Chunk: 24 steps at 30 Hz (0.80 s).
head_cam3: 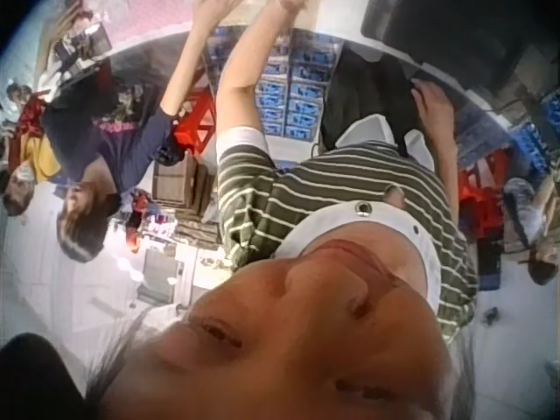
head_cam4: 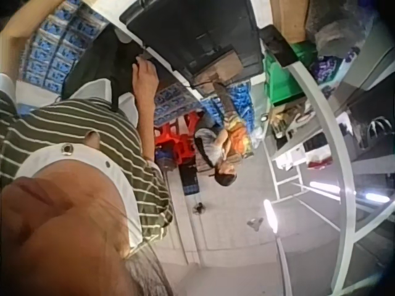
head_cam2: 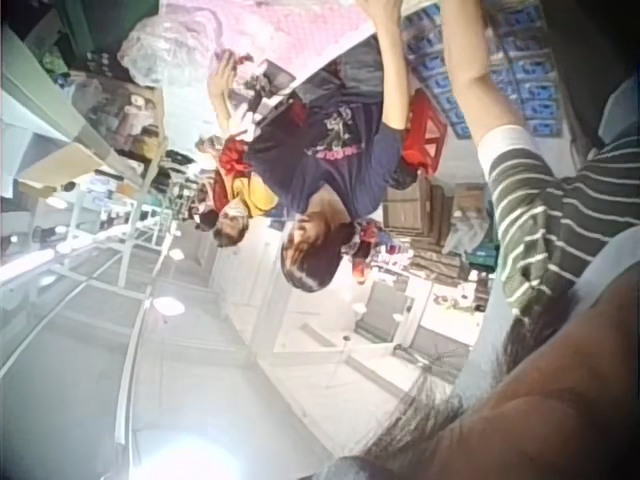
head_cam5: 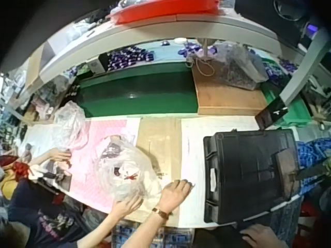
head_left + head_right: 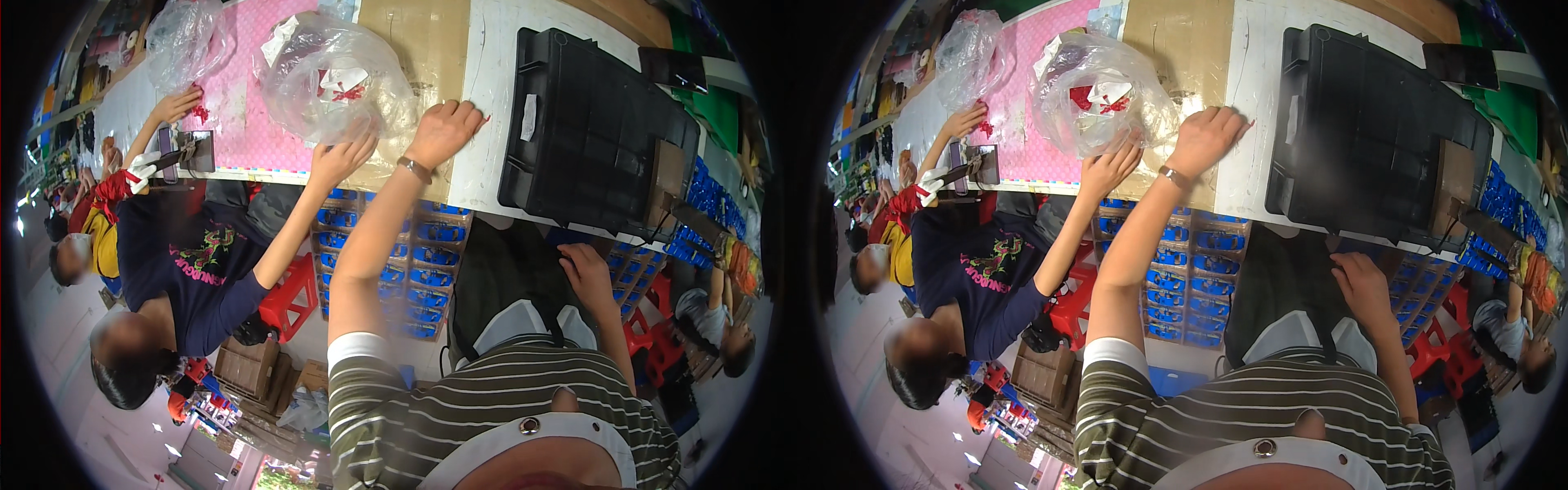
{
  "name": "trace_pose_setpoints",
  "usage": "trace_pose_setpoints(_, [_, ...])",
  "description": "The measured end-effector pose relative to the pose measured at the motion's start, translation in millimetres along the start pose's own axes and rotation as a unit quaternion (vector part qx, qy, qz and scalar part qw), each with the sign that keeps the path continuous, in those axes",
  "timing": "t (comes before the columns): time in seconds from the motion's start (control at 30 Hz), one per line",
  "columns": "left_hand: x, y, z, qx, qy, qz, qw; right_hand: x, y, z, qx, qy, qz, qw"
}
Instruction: Assembling small components into plastic toy car shells and applying decorative stickers.
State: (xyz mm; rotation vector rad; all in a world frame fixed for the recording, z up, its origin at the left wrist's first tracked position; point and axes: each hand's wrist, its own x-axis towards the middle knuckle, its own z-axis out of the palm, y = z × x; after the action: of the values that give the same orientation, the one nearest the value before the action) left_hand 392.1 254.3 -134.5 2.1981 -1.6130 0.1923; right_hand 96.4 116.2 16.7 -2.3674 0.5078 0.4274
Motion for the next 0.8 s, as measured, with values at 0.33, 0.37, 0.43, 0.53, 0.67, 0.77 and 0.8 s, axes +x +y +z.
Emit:
trace_pose_setpoints(0.33, [15, 6, 6, -0.343, 0.15, -0.514, 0.772, 0, 7, 7, -0.014, -0.011, -0.018, 1.0])
trace_pose_setpoints(0.37, [17, 8, -4, -0.49, 0.111, -0.552, 0.666, 0, 9, 9, -0.006, -0.013, -0.018, 1.0])
trace_pose_setpoints(0.43, [12, 11, -39, -0.835, 0.115, -0.448, 0.299, 3, 3, 10, 0.005, -0.025, -0.019, 0.999])
trace_pose_setpoints(0.53, [-15, 2, -103, -0.909, 0.184, -0.353, 0.123, 12, -9, 6, 0.003, -0.034, -0.026, 0.999])
trace_pose_setpoints(0.67, [-79, -85, -171, -0.851, 0.257, -0.368, 0.273, 24, -23, 6, -0.019, -0.017, -0.046, 0.999])
trace_pose_setpoints(0.77, [-115, -187, -204, -0.779, 0.371, -0.45, 0.23, 31, -22, 7, -0.015, -0.043, -0.039, 0.998])
trace_pose_setpoints(0.8, [-133, -226, -195, -0.734, 0.418, -0.478, 0.243, 32, -21, 8, -0.022, -0.046, -0.039, 0.998])
